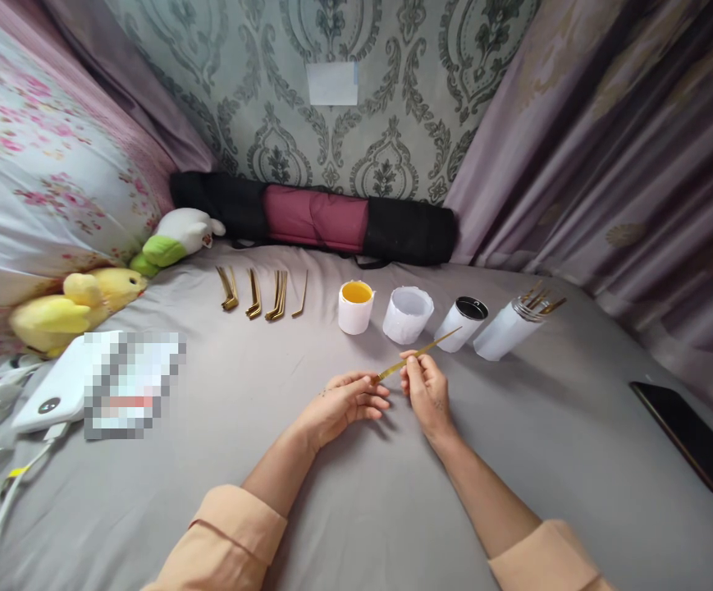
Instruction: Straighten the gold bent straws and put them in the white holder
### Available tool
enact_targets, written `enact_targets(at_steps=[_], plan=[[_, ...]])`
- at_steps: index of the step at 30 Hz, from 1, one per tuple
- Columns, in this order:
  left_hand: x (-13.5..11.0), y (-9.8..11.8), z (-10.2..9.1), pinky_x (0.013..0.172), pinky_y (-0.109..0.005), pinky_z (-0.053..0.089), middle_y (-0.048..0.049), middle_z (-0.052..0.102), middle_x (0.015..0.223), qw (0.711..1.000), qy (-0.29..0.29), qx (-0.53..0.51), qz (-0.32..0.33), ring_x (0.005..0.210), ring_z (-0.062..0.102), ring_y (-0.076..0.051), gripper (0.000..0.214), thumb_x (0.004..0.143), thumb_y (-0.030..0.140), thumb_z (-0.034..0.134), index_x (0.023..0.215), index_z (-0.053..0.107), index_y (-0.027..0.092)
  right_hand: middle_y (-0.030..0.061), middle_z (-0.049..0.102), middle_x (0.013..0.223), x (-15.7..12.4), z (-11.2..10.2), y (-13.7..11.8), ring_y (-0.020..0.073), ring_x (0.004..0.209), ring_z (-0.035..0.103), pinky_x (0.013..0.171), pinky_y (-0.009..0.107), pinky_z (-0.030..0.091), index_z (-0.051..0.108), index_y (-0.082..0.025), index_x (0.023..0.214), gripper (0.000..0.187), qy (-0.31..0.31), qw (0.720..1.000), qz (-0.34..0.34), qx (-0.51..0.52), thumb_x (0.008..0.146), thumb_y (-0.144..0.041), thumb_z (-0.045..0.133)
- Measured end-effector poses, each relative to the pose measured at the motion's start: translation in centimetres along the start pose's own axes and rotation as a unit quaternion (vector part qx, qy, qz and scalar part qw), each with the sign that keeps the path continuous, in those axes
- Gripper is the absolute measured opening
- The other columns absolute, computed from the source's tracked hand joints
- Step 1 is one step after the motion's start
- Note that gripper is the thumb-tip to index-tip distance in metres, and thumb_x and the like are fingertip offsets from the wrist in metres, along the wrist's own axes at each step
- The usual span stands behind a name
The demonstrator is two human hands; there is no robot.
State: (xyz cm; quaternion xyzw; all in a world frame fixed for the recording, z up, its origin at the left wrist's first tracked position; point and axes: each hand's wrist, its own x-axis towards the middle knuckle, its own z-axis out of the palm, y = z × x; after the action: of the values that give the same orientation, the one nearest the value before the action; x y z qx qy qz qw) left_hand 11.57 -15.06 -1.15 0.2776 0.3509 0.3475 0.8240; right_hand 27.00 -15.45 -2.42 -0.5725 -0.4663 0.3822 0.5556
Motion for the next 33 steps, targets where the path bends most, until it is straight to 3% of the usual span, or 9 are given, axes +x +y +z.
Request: enact_targets(at_steps=[19, 33], plan=[[0.1, -0.3, -0.8, 0.063, -0.025, 0.046, -0.0138, 0.063, 0.087, 0.998, -0.058, -0.014, -0.018, 0.069, 0.060, -0.014, 0.021, 0.076, 0.015, 0.052, 0.095, 0.056, 0.008, -0.0032, 0.045, 0.059, -0.1, 0.1, 0.2, 0.0070, 0.047, 0.042, 0.041, 0.017, 0.035, 0.054, -0.017, 0.089, 0.028, 0.005, 1.000, 0.011, 0.014, 0.080, -0.041, 0.043], [-0.4, 0.1, -0.4, 0.059, -0.023, 0.046, -0.0111, 0.063, 0.081, 0.999, -0.036, 0.010, -0.034, 0.063, 0.059, -0.012, 0.018, 0.075, 0.013, 0.053, 0.092, 0.056, 0.008, -0.0031, 0.048, 0.060, 1.3, -1.7, -0.5, 0.0061, 0.044, 0.043, 0.039, 0.017, 0.036, 0.055, -0.018, 0.086, 0.032, 0.084, 0.994, -0.013, 0.072, 0.079, -0.046, 0.043]])
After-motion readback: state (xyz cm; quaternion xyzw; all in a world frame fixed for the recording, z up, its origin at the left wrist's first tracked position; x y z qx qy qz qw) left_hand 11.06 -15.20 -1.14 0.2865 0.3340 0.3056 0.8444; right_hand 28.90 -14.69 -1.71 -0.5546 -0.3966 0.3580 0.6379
